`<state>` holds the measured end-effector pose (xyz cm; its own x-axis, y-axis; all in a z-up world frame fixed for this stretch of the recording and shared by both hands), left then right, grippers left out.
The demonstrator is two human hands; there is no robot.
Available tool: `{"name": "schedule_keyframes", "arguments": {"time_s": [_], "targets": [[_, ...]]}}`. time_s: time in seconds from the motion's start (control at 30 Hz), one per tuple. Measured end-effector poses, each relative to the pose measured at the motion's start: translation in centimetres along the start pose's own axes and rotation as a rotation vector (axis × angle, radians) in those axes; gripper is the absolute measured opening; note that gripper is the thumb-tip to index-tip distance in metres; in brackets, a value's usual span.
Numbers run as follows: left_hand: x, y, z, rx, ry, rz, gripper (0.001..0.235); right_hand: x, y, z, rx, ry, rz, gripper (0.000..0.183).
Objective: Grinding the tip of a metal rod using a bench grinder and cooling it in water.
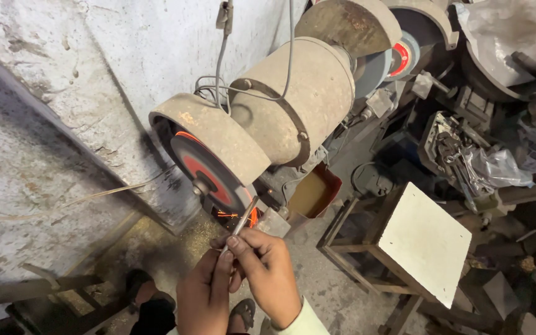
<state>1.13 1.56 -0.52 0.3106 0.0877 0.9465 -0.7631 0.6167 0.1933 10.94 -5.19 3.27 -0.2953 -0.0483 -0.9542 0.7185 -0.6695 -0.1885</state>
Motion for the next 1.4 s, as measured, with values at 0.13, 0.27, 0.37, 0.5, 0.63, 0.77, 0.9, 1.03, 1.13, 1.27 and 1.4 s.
{"name": "schedule_keyframes", "arguments": {"time_s": [0.13,0.27,0.37,0.5,0.63,0.77,0.9,1.03,1.13,1.27,1.4], "targets": [[0.8,0.1,-0.2,0.006,-0.011,-0.026,0.035,-0.2,-0.1,-0.1,0.011,0.017,-0.018,0.027],[2.7,0.2,-0.6,-0.021,0.111,-0.102,0.040,0.3,-0.1,-0.5,0.058,0.009,-0.034,0.027],[2.3,-0.1,-0.8,-0.019,0.092,-0.098,0.041,0.3,-0.1,-0.6,0.093,-0.004,-0.040,0.027],[2.2,-0.2,-0.9,-0.020,0.100,-0.076,0.039,0.3,-0.1,-0.6,0.114,0.000,-0.041,0.026],[0.9,-0.3,-0.9,0.039,-0.090,-0.057,0.037,0.4,0.0,-0.6,0.114,-0.001,-0.022,0.026],[0.4,-0.6,-0.7,0.040,-0.021,-0.036,0.038,0.4,0.3,-0.6,0.088,0.001,0.002,0.025],[0.3,-0.7,-0.6,0.036,-0.030,-0.029,0.038,-0.2,0.2,-0.4,0.069,0.003,0.053,0.026],[0.5,-0.7,-0.3,0.028,-0.041,-0.008,0.039,-0.2,0.4,-0.3,0.047,-0.004,0.053,0.026],[0.5,-0.9,-0.2,0.044,-0.079,-0.011,0.039,0.1,0.6,-0.4,0.023,-0.009,0.034,0.025],[-0.2,-1.1,0.1,0.058,-0.053,0.018,0.038,0.3,0.8,-0.5,-0.002,-0.018,0.023,0.025],[-0.8,-1.2,0.2,0.060,-0.048,0.045,0.036,-0.2,0.6,-0.5,-0.025,-0.028,0.046,0.026]]}}
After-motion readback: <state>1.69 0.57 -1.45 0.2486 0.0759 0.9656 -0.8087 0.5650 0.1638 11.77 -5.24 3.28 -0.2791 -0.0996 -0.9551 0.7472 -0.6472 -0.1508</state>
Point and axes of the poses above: each hand's wrist, its own z-axis away from the middle knuckle, its own y-axis out of the back of the hand, x = y × z, the point moved 2 cm from there along -z, towards the middle knuckle
